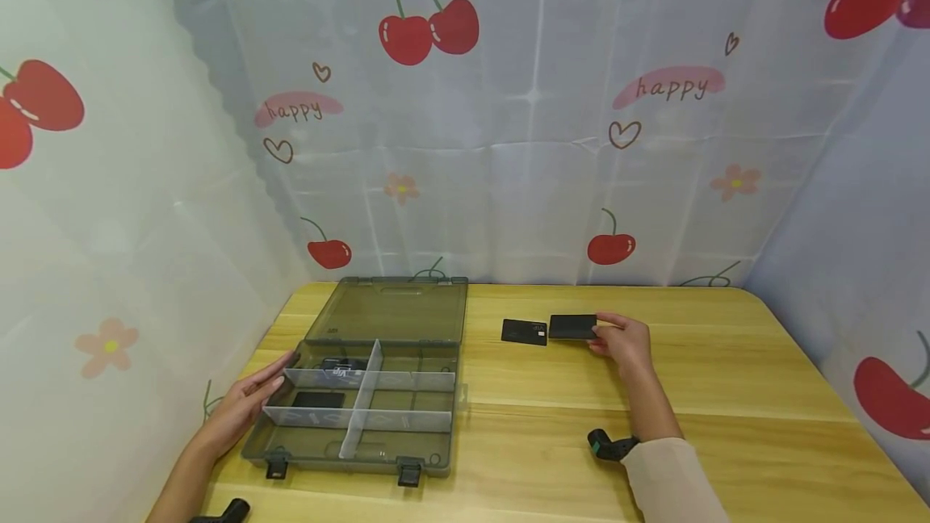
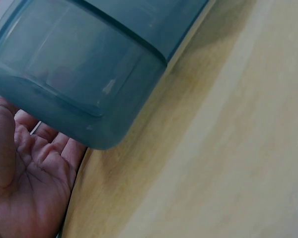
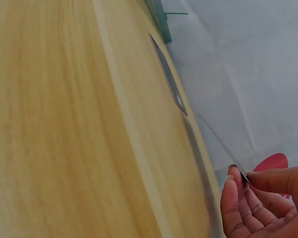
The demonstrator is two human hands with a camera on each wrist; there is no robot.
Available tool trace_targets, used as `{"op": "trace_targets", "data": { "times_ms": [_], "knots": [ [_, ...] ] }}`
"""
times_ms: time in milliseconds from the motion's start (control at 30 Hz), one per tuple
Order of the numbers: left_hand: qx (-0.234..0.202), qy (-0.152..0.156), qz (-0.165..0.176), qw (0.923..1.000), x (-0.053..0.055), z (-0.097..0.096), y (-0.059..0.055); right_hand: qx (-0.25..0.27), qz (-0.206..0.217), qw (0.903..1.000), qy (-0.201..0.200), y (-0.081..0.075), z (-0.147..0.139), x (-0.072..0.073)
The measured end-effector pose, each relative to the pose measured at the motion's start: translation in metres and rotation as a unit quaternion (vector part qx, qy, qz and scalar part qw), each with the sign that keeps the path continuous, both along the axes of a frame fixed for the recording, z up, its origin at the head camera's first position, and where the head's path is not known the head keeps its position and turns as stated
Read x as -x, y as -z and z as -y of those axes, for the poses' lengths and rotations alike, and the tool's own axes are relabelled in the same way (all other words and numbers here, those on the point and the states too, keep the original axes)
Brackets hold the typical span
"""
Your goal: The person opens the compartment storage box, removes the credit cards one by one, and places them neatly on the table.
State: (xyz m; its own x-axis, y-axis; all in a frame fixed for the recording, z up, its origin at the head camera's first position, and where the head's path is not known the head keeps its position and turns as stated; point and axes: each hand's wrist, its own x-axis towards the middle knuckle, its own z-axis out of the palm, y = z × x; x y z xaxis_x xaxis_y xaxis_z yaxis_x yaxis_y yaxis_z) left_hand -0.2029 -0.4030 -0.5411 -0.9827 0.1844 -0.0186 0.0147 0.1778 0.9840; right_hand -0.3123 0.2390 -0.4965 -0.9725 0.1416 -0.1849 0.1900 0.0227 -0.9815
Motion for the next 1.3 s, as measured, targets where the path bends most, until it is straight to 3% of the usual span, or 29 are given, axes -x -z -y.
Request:
{"op": "trace_targets", "data": {
  "times_ms": [433, 1300],
  "knots": [
    [-0.006, -0.001, 0.007, 1.0000, 0.0000, 0.0001, 0.0005, -0.058, -0.007, 0.9982, -0.012, 0.0094, -0.0007, -0.0008],
    [0.008, 0.011, 0.002, 0.9999, -0.0002, 0.0021, -0.0001, -0.089, -0.008, 0.9959, -0.014, 0.0071, 0.0044, -0.0028]
  ]
}}
